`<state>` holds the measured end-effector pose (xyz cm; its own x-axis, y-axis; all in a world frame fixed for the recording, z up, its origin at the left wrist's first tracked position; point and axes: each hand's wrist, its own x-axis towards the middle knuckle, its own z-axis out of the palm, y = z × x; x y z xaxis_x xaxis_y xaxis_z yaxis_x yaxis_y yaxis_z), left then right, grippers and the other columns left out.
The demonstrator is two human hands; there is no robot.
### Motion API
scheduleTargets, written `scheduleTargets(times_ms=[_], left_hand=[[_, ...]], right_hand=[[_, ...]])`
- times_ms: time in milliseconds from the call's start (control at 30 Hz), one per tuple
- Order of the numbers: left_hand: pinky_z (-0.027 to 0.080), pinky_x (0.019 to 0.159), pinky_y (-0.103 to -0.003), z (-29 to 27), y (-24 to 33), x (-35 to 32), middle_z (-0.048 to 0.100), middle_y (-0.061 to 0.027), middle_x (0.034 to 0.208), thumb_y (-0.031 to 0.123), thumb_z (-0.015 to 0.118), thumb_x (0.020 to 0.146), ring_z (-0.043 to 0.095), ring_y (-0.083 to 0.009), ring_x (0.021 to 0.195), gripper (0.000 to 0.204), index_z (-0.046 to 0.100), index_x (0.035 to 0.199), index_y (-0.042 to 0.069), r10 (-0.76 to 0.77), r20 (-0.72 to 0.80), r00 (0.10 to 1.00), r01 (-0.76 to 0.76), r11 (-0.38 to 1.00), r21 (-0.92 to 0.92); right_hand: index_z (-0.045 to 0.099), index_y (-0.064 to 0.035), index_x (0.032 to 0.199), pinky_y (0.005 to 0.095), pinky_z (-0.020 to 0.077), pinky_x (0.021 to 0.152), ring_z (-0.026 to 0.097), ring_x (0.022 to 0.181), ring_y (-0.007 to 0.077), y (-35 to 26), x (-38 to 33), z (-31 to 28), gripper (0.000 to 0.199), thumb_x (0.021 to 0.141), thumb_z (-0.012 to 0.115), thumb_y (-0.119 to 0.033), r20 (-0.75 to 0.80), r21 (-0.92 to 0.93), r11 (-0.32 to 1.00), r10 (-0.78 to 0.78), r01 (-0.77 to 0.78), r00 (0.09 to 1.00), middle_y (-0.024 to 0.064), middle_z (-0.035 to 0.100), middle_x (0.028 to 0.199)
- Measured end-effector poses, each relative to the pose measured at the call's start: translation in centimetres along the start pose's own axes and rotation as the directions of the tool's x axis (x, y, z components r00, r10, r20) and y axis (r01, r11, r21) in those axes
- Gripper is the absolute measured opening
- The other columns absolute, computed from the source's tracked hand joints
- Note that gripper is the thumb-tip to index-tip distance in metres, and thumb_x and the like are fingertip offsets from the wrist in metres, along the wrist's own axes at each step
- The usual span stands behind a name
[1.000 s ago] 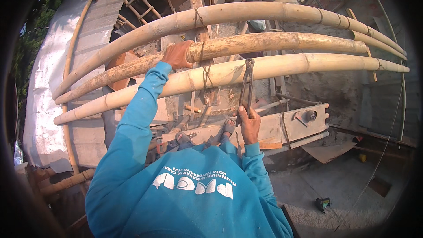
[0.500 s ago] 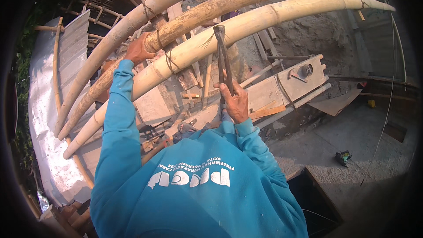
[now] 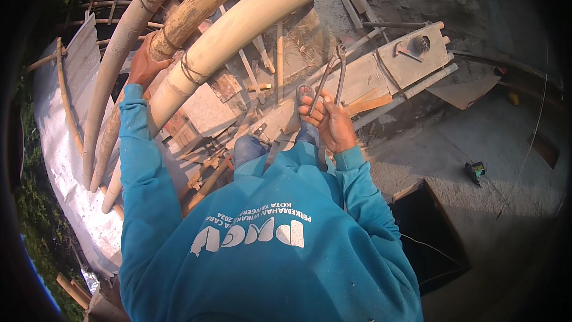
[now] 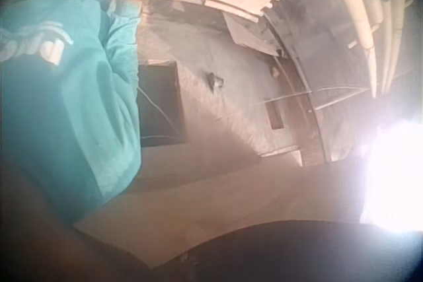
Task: The person secures long bamboo poles to a wooden frame using wire and pliers. They repeatedly wrap wire around the poles, twist it tight, and trim excess wire while standing on a construction platform.
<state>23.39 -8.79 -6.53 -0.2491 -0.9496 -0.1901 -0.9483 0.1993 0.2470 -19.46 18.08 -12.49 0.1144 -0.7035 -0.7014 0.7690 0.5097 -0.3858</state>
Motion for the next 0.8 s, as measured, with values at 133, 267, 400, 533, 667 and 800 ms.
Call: scheduleTargets(times_ms=[133, 267, 400, 533, 667, 800], left_hand=[[0.048, 0.096, -0.041, 0.3, -0.5, -0.3, 0.065, -0.0154, 0.122, 0.028, 0.085, 0.063, 0.063, -0.0330, 0.114, 0.083, 0.048, 0.136, 0.014, 0.029, -0.019, 0.999, -0.029, 1.000, 0.000], [0.049, 0.094, -0.042, 0.9, -1.8, -0.4, 0.066, -0.0150, 0.120, 0.031, 0.085, 0.063, 0.063, -0.0330, 0.113, 0.084, 0.048, 0.136, 0.016, 0.040, -0.026, 0.999, -0.039, 0.998, 0.050], [0.050, 0.087, -0.046, -0.1, 0.2, -0.9, 0.062, -0.0196, 0.119, 0.031, 0.082, 0.068, 0.062, -0.0399, 0.105, 0.069, 0.054, 0.127, 0.009, 0.179, -0.206, 0.962, -0.174, 0.984, 0.042], [0.041, 0.104, -0.048, 0.1, -0.1, -1.1, 0.056, -0.0189, 0.133, 0.036, 0.087, 0.056, 0.052, -0.0381, 0.124, 0.090, 0.052, 0.135, 0.009, 0.212, -0.227, 0.951, -0.212, 0.977, 0.021], [0.038, 0.108, -0.047, 0.3, -1.1, -4.2, 0.052, -0.0248, 0.137, 0.034, 0.087, 0.062, 0.046, -0.0408, 0.130, 0.091, 0.048, 0.139, 0.005, 0.142, -0.375, 0.916, -0.203, 0.971, -0.129], [0.051, 0.096, -0.041, 0.3, -0.3, -12.0, 0.066, -0.0123, 0.121, 0.027, 0.081, 0.078, 0.065, -0.0303, 0.109, 0.062, 0.056, 0.132, 0.009, 0.000, -0.831, 0.556, -0.209, 0.968, -0.140]], right_hand=[[0.036, -0.0023, 0.147, 0.0388, 0.0616, 0.084, 0.071, 0.096, 0.0265, 1.5, -0.4, -9.1, 0.043, 0.105, 0.041, -0.013, -0.357, -0.326, 0.933, 0.028, -0.153, 0.934, 0.0209, 0.066, 0.115], [0.038, -0.0030, 0.146, 0.0402, 0.0614, 0.082, 0.071, 0.092, 0.0271, 3.0, -2.2, -10.5, 0.044, 0.104, 0.044, -0.015, -0.360, -0.353, 0.912, 0.073, -0.208, 0.930, 0.0192, 0.068, 0.109], [0.037, -0.0065, 0.148, 0.0404, 0.0610, 0.080, 0.071, 0.090, 0.0265, 4.4, -1.6, -9.9, 0.049, 0.104, 0.049, -0.022, -0.336, -0.469, 0.851, 0.074, -0.235, 0.939, 0.0162, 0.068, 0.103], [0.039, -0.0040, 0.147, 0.0301, 0.0530, 0.064, 0.064, 0.070, 0.0163, 5.1, -3.2, -4.2, 0.054, 0.104, 0.051, -0.033, -0.090, -0.773, 0.630, -0.215, 0.068, 0.972, 0.0084, 0.063, 0.084], [0.046, -0.0028, 0.141, 0.0269, 0.0421, 0.054, 0.050, 0.059, 0.0082, 3.2, -3.7, 1.0, 0.051, 0.104, 0.051, -0.037, 0.136, -0.925, 0.291, -0.349, 0.246, 0.927, -0.0002, 0.052, 0.072], [0.048, -0.0012, 0.142, 0.0356, 0.0490, 0.085, 0.060, 0.099, 0.0228, 2.6, -2.6, 6.0, 0.046, 0.103, 0.054, -0.025, 0.364, -0.914, -0.017, -0.470, 0.404, 0.804, 0.0143, 0.062, 0.113]])
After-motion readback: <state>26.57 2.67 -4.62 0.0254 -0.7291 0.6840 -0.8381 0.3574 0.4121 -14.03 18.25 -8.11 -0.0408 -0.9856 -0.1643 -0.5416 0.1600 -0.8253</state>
